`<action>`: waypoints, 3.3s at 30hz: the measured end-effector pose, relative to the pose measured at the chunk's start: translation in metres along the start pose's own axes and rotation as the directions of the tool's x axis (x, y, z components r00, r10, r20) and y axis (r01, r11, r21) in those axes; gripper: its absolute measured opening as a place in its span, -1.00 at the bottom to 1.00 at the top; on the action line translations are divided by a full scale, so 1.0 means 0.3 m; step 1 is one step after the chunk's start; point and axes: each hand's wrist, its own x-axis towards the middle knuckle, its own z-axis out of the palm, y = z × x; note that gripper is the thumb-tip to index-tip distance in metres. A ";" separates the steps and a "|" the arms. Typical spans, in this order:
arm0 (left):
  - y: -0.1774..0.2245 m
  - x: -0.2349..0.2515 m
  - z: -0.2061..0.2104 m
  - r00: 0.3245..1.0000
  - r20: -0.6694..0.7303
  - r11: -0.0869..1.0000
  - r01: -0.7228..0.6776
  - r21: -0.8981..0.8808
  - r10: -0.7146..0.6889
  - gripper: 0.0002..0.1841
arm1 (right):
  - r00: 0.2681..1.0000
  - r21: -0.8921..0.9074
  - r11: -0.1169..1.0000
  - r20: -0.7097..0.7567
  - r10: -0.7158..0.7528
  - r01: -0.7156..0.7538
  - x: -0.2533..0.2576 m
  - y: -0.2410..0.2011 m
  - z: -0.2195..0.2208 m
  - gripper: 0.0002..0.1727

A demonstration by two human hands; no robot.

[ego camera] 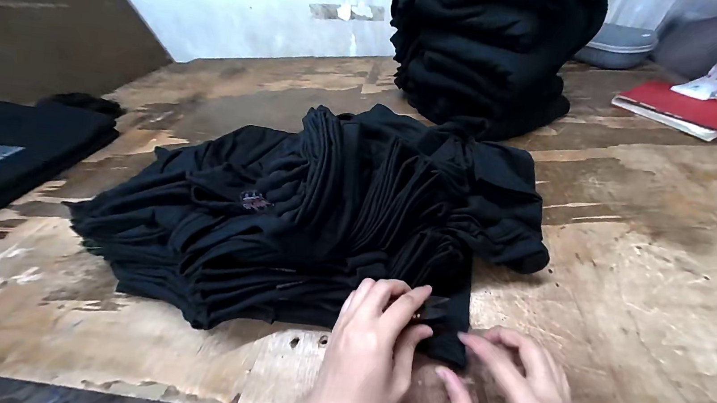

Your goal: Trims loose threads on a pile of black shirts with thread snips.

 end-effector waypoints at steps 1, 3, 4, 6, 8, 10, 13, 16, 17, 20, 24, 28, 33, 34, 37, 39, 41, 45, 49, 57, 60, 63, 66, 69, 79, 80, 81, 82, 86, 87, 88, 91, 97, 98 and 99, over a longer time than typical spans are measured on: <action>-0.001 -0.005 -0.001 1.000 0.007 1.000 0.006 0.007 -0.006 -0.60 | 0.999 -0.018 0.999 -0.016 -0.034 0.034 0.003 0.000 0.019 -0.72; -0.005 -0.014 -0.007 1.000 0.017 1.000 0.006 0.017 -0.006 -0.55 | 0.999 0.093 0.995 0.007 -0.046 0.045 0.005 0.004 0.016 -0.88; -0.010 -0.018 -0.014 1.000 0.016 1.000 0.008 0.018 -0.008 -0.56 | 0.997 0.219 0.976 0.066 -0.033 0.018 0.005 0.010 -0.008 -0.91; -0.023 -0.027 -0.029 1.000 0.003 1.000 0.011 0.017 -0.011 -0.61 | 0.966 0.498 0.865 0.250 -0.068 -0.068 0.006 0.043 -0.076 -0.96; -0.028 -0.033 -0.040 1.000 0.011 1.000 0.003 0.027 -0.003 -0.62 | 0.878 0.561 0.822 0.439 -0.189 -0.103 0.012 0.086 -0.146 -0.90; -0.017 -0.040 -0.045 0.999 0.046 0.999 -0.007 0.031 0.006 -0.62 | 0.731 0.494 0.868 0.610 -0.306 -0.048 0.018 0.113 -0.204 -0.82; -0.003 -0.048 -0.034 0.999 0.045 1.000 -0.015 0.022 0.014 -0.66 | 0.686 0.409 0.912 0.673 -0.276 -0.034 0.020 0.090 -0.236 -0.72; 0.002 -0.039 -0.023 0.999 0.017 0.999 0.035 -0.015 -0.034 -0.61 | 0.933 0.242 0.967 0.359 -0.011 -0.082 0.019 0.011 -0.154 -0.80; 0.005 -0.033 -0.022 0.999 0.013 0.999 0.049 -0.013 -0.049 -0.57 | 0.969 0.169 0.984 0.245 0.011 -0.054 0.027 0.001 -0.105 -0.80; 0.011 -0.027 -0.019 1.000 0.004 1.000 0.028 0.012 -0.028 -0.59 | 0.989 0.058 0.997 0.136 -0.056 0.048 0.031 0.017 0.004 -0.82; -0.007 -0.031 -0.032 0.997 0.026 0.996 -0.074 0.047 0.073 -0.78 | 0.988 0.154 0.985 0.144 0.061 -0.083 0.009 0.022 -0.027 -0.84; 0.015 -0.013 -0.015 0.982 0.107 0.987 -0.159 0.002 0.157 -0.74 | 0.984 0.222 0.961 0.099 0.145 -0.164 0.008 0.021 -0.031 -0.83; 0.039 0.000 0.018 0.987 0.092 0.986 -0.142 0.087 0.134 -0.77 | 0.974 0.251 0.953 0.192 0.123 -0.170 0.009 0.024 -0.069 -0.89; 0.035 0.000 0.009 0.988 0.112 0.990 -0.120 0.080 0.111 -0.76 | 0.959 0.232 0.958 0.260 0.108 -0.171 0.007 0.032 -0.092 -0.92; 0.012 -0.008 0.002 0.976 0.217 0.999 -0.010 -0.048 0.020 -0.64 | 0.928 0.086 0.983 0.352 0.122 -0.162 0.013 0.009 -0.114 -0.50; -0.008 -0.005 0.008 0.972 0.233 0.983 0.068 -0.169 -0.027 -0.71 | 0.967 0.041 0.986 0.206 0.149 -0.160 0.016 -0.032 -0.054 -0.32; -0.021 0.018 -0.007 0.968 0.250 0.951 0.103 -0.290 -0.029 -0.73 | 0.987 0.131 0.978 0.014 0.161 -0.161 0.030 -0.062 0.029 -0.54; -0.033 0.079 -0.047 0.931 0.329 0.881 0.284 -0.377 -0.160 -0.86 | 0.953 0.666 0.726 -0.073 0.294 -0.173 0.103 -0.080 0.126 -0.72; -0.021 0.137 -0.049 0.837 0.448 0.843 0.463 -0.274 -0.314 -0.80 | 0.949 0.652 0.718 0.007 0.316 -0.244 0.139 -0.085 0.114 -0.75; -0.021 0.154 -0.045 0.800 0.506 0.808 0.511 -0.294 -0.322 -0.77 | 0.991 0.429 0.894 0.065 0.114 -0.131 0.103 -0.052 0.131 -0.37; -0.022 0.157 -0.048 0.787 0.527 0.800 0.523 -0.294 -0.321 -0.77 | 0.998 0.259 0.965 -0.038 0.040 -0.028 0.104 -0.052 0.125 -0.65; -0.027 0.130 -0.067 0.815 0.518 0.786 0.491 -0.376 -0.261 -0.69 | 0.962 0.009 0.996 -0.259 -0.088 0.094 0.070 -0.037 0.086 -0.86; -0.041 0.051 -0.070 0.949 0.304 0.849 0.229 -0.475 -0.086 -0.51 | 0.957 0.071 0.994 -0.287 -0.054 0.077 0.020 -0.025 0.028 -0.84; -0.049 -0.022 -0.058 0.993 0.000 0.945 -0.116 -0.306 0.122 -0.72 | 0.974 0.237 0.971 -0.215 0.067 -0.014 -0.027 -0.025 -0.015 -0.92; -0.039 -0.041 0.036 0.862 -0.185 0.882 -0.464 0.083 0.472 -0.75 | 0.977 0.339 0.941 -0.201 0.066 0.007 -0.072 -0.038 0.016 -0.95; -0.044 -0.038 0.037 0.862 -0.183 0.881 -0.467 0.072 0.472 -0.76 | 0.985 0.321 0.947 -0.168 0.050 0.007 -0.071 -0.035 0.003 -0.92; -0.047 -0.036 0.030 0.869 -0.185 0.888 -0.454 0.066 0.458 -0.78 | 0.993 0.294 0.956 -0.114 0.036 -0.001 -0.069 -0.029 -0.017 -0.81; -0.048 -0.035 0.017 0.883 -0.193 0.904 -0.424 0.064 0.428 -0.79 | 0.999 0.247 0.969 -0.036 0.024 -0.015 -0.064 -0.022 -0.039 -0.66; -0.045 -0.010 -0.057 0.949 -0.245 0.980 -0.200 0.021 0.199 -0.68 | 0.999 0.028 0.999 -0.017 -0.042 0.043 -0.021 -0.011 -0.042 -0.74; -0.050 0.000 -0.065 0.953 -0.255 0.986 -0.169 0.015 0.167 -0.62 | 0.995 -0.005 0.996 -0.056 -0.088 0.088 0.001 -0.018 -0.027 -0.82; -0.055 0.007 -0.067 0.953 -0.260 0.988 -0.155 0.012 0.153 -0.58 | 0.989 -0.039 0.991 -0.069 -0.134 0.132 0.026 -0.029 -0.013 -0.80; -0.066 0.013 -0.058 0.949 -0.248 0.980 -0.196 0.018 0.194 -0.72 | 0.961 -0.133 0.959 -0.088 -0.263 0.250 0.080 -0.036 0.041 -0.73; -0.090 0.000 -0.026 0.921 -0.140 0.932 -0.357 0.061 0.362 -0.75 | 0.960 0.038 0.980 -0.213 -0.181 0.194 0.042 -0.011 0.034 -0.84; -0.084 0.001 -0.012 0.918 -0.121 0.926 -0.374 0.050 0.378 -0.74 | 0.961 0.053 0.980 -0.212 -0.176 0.192 0.037 -0.007 0.033 -0.85; -0.078 0.005 0.002 0.914 -0.104 0.920 -0.390 0.033 0.392 -0.74 | 0.964 0.067 0.979 -0.203 -0.173 0.190 0.033 -0.005 0.029 -0.87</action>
